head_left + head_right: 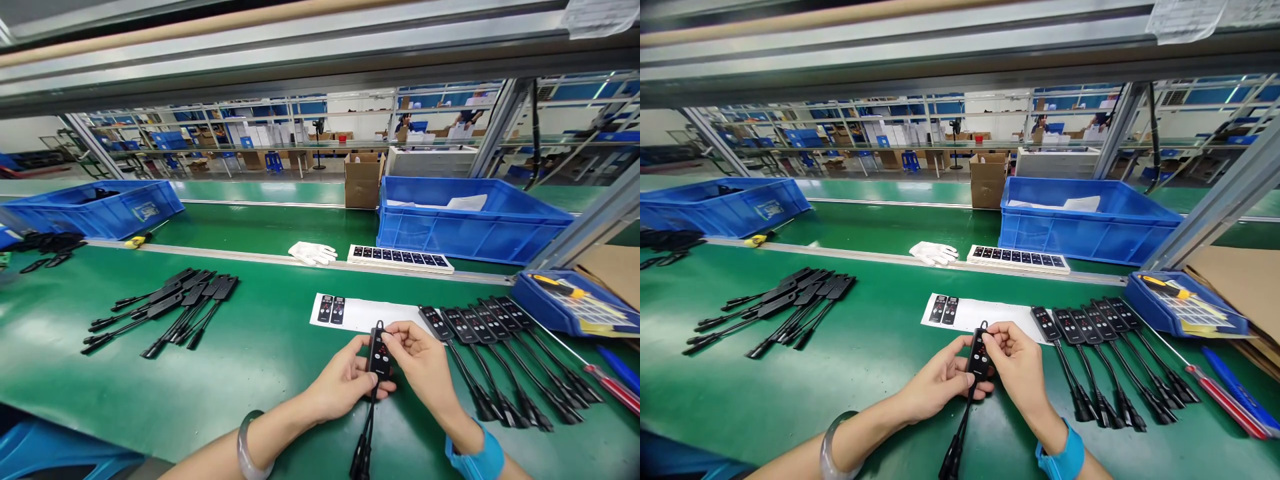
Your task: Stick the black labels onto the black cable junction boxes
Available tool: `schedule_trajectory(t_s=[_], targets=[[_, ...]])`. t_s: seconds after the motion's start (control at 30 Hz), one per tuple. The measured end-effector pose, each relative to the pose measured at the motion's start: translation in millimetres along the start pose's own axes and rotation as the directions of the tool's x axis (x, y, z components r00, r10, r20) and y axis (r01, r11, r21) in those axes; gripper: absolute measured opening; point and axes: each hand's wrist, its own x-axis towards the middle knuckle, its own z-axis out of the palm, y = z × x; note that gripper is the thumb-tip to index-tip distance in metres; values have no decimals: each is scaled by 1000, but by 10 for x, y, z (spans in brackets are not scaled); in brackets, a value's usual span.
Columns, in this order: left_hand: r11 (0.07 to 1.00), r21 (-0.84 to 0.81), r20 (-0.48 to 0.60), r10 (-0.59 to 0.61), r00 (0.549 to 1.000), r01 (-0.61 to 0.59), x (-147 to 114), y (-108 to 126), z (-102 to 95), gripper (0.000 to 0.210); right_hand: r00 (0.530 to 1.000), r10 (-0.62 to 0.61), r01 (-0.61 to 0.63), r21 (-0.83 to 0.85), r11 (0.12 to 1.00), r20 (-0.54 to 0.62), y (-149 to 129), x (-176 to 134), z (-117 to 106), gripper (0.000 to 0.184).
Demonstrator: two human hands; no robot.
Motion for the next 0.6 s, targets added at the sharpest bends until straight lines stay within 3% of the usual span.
schedule_trajectory(t_s=[0.37, 0.6], targets=[[1000, 5, 2, 6, 1000, -6, -9, -2, 5, 47, 1000, 14, -14, 31, 999, 1, -51, 12, -8, 39], [1000, -20, -4, 11, 1000, -11, 6, -2, -6, 51, 994, 87, -93, 106, 990, 60, -68, 34, -9, 44]])
